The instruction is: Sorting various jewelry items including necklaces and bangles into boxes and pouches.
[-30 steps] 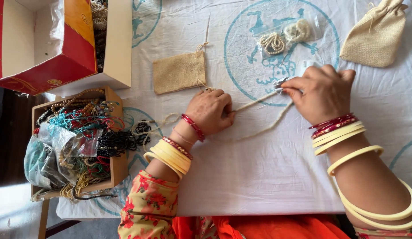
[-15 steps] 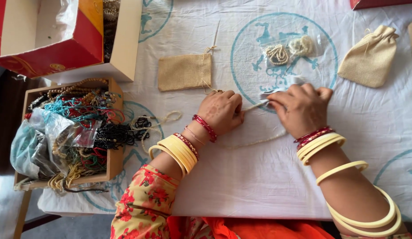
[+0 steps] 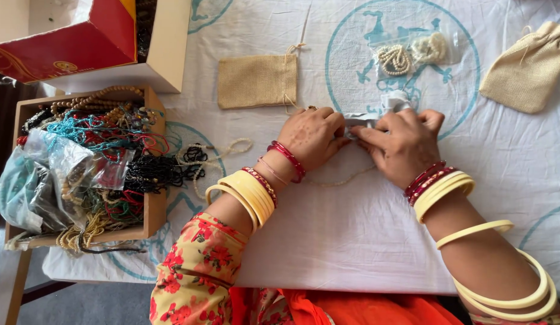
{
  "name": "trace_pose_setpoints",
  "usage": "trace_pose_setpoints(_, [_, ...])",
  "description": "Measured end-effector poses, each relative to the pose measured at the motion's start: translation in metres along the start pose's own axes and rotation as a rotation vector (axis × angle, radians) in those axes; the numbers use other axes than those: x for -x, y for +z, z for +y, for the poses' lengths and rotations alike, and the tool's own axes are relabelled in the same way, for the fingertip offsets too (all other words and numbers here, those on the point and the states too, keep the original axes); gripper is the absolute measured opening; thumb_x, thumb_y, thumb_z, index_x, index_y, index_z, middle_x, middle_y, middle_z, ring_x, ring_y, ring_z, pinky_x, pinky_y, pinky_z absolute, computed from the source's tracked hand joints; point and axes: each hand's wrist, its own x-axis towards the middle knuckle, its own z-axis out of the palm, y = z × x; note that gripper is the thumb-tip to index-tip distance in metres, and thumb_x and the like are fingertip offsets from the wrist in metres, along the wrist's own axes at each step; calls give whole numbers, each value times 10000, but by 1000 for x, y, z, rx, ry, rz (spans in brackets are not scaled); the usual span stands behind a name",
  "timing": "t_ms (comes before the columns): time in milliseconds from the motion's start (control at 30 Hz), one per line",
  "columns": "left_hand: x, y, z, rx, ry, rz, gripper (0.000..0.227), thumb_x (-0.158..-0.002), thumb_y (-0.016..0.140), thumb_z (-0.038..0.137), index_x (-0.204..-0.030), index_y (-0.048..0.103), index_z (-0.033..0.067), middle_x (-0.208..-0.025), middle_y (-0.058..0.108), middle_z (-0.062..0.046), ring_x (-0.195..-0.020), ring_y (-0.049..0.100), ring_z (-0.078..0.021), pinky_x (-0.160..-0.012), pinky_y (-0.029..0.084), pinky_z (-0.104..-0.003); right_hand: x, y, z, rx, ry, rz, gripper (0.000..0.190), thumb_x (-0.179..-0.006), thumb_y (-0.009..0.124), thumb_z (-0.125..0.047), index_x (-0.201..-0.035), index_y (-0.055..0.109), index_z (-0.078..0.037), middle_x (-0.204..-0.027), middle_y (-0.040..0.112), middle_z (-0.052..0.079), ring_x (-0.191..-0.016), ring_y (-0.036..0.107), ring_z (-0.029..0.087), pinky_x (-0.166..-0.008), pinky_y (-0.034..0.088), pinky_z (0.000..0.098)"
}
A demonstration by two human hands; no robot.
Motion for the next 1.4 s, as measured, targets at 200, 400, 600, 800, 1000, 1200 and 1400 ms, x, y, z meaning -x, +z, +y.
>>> trace_pose_setpoints(200, [4, -26, -3, -117, -9, -237, 242, -791, 725, 365, -782, 669, 129, -826, 689, -53, -829, 681, -262, -817, 511, -427, 17, 7, 39, 61, 136, -21, 70, -977, 836, -357, -1015, 800, -311, -901, 657, -84, -925, 539, 141, -973, 284, 386])
trace_pose_setpoints(400, [0, -37, 4, 46, -73, -334, 379, -871, 722, 479, -831, 654, 108, -853, 687, -65, -817, 676, -273, -776, 515, -422, 18, 3, 36, 28, 182, 27, 82, -1005, 851, -370, -1007, 793, -312, -890, 647, -93, -929, 527, 123, -981, 279, 372])
trace_pose_setpoints(600, [2, -4, 1, 48, 25, -99, 203, -904, 741, 314, -949, 675, 127, -929, 699, -55, -856, 675, -282, -815, 501, -438, 1, -4, 10, -30, 13, -28, 101, -893, 861, -342, -982, 820, -317, -863, 651, -94, -882, 528, 138, -922, 274, 400])
trace_pose_setpoints(800, [2, -33, -3, -149, -97, -218, 140, -802, 746, 261, -828, 672, 146, -863, 685, -44, -827, 663, -249, -805, 484, -411, 13, -5, 37, 4, 146, 2, 91, -943, 852, -366, -993, 805, -307, -884, 642, -111, -942, 524, 139, -986, 277, 402])
trace_pose_setpoints(1000, [18, -66, 54, -109, -56, -102, 298, -763, 838, 371, -875, 693, 136, -876, 680, -58, -797, 650, -252, -720, 471, -409, 14, -9, 39, -8, 180, 75, 88, -968, 870, -361, -988, 811, -298, -844, 593, -103, -909, 516, 127, -976, 267, 394])
trace_pose_setpoints(1200, [118, -45, 126, 653, 638, -652, 352, -830, 795, 243, -1129, 703, 83, -1125, 688, -113, -1030, 668, -295, -938, 530, -389, 12, -10, 44, -41, 170, 240, 78, -1000, 874, -318, -1031, 816, -276, -847, 591, -106, -914, 519, 124, -976, 277, 382])
trace_pose_setpoints(1400, [157, -110, 83, 1011, 255, -777, 226, -1035, 623, 243, -912, 642, 53, -890, 669, -118, -880, 663, -294, -818, 525, -418, 4, -12, 31, -138, 173, 274, 93, -957, 872, -318, -1011, 812, -271, -845, 611, -95, -908, 526, 136, -972, 276, 407])
